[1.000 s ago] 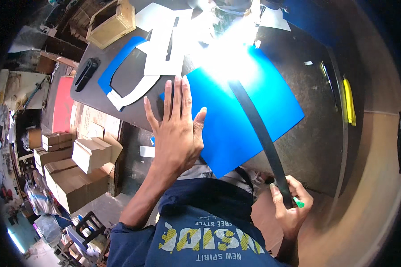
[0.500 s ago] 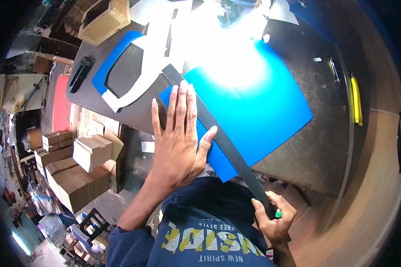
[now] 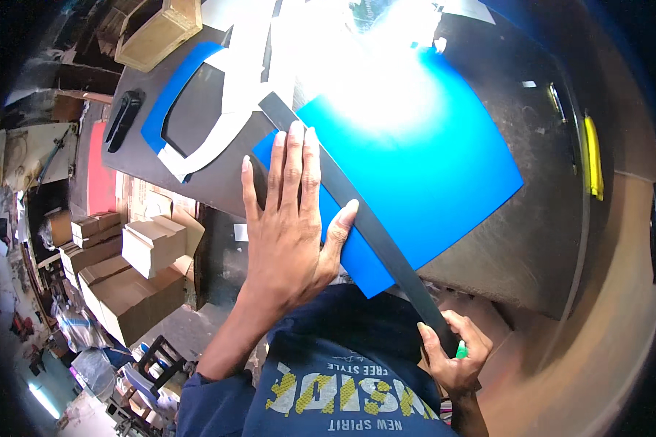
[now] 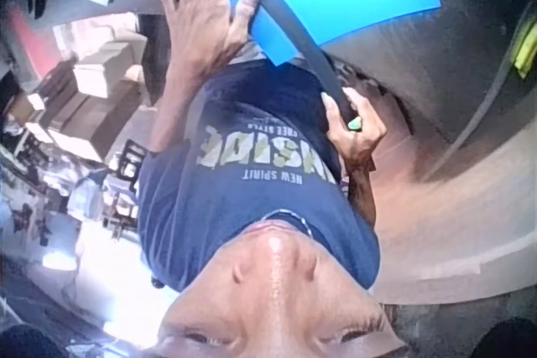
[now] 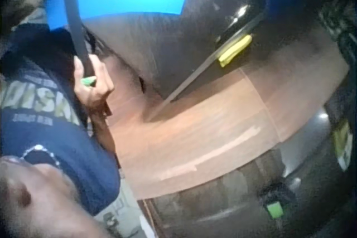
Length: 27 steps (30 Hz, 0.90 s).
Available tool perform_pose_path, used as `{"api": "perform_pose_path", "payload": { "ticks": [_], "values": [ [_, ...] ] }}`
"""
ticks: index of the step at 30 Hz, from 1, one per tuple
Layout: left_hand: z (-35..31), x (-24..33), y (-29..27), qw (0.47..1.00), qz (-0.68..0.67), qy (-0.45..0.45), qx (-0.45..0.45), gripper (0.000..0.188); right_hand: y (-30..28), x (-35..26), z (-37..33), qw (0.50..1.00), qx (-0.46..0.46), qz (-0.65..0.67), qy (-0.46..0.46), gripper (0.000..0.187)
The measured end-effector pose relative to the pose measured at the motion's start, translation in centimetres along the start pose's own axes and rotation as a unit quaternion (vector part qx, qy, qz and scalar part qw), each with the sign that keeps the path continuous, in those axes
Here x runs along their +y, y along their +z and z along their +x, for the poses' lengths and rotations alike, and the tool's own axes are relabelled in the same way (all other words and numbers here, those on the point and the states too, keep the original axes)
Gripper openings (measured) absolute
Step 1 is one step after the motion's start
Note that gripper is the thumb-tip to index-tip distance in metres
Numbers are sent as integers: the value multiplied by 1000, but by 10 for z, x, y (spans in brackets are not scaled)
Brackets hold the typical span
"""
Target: The person positions a ruler on a blue card and draws lines using a pen. They align a white paper template over the card, trace its shape, and set the template aside.
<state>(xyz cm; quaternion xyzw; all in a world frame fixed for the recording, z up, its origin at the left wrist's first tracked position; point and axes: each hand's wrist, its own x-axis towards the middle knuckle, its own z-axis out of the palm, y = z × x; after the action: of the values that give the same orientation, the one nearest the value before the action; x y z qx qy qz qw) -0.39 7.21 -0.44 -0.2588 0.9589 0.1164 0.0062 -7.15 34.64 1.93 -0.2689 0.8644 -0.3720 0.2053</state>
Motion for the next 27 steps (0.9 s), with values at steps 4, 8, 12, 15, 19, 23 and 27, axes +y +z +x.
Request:
{"api": "perform_pose_path", "payload": {
  "ticks": [4,8,12,15,19,23,27],
  "values": [
    [-1,-1,1,1000,-7,-3,0,81,-1,1,0,1000,-7,-7,-6,28],
    [-1,0,1,1000,-4,-4,-5,80,-2,2,0,1000,-10,-8,-5,29],
    [-1,0,2,1000,-9,-8,-2,80,-3,0,1,1000,-15,-15,-11,30],
    [-1,-1,2,1000,-14,-8,-3,81,-4,-2,2,1000,-17,-16,-7,29],
    [-1,-1,3,1000,-14,-9,-5,83,-6,-5,4,999,-28,-14,22,29],
    [-1,-1,3,1000,0,-8,-3,83,-5,0,3,1000,-24,1,-15,28],
    [-1,0,2,1000,-6,-10,-5,82,-5,1,1,1000,-23,4,-6,28]
  ]
}}
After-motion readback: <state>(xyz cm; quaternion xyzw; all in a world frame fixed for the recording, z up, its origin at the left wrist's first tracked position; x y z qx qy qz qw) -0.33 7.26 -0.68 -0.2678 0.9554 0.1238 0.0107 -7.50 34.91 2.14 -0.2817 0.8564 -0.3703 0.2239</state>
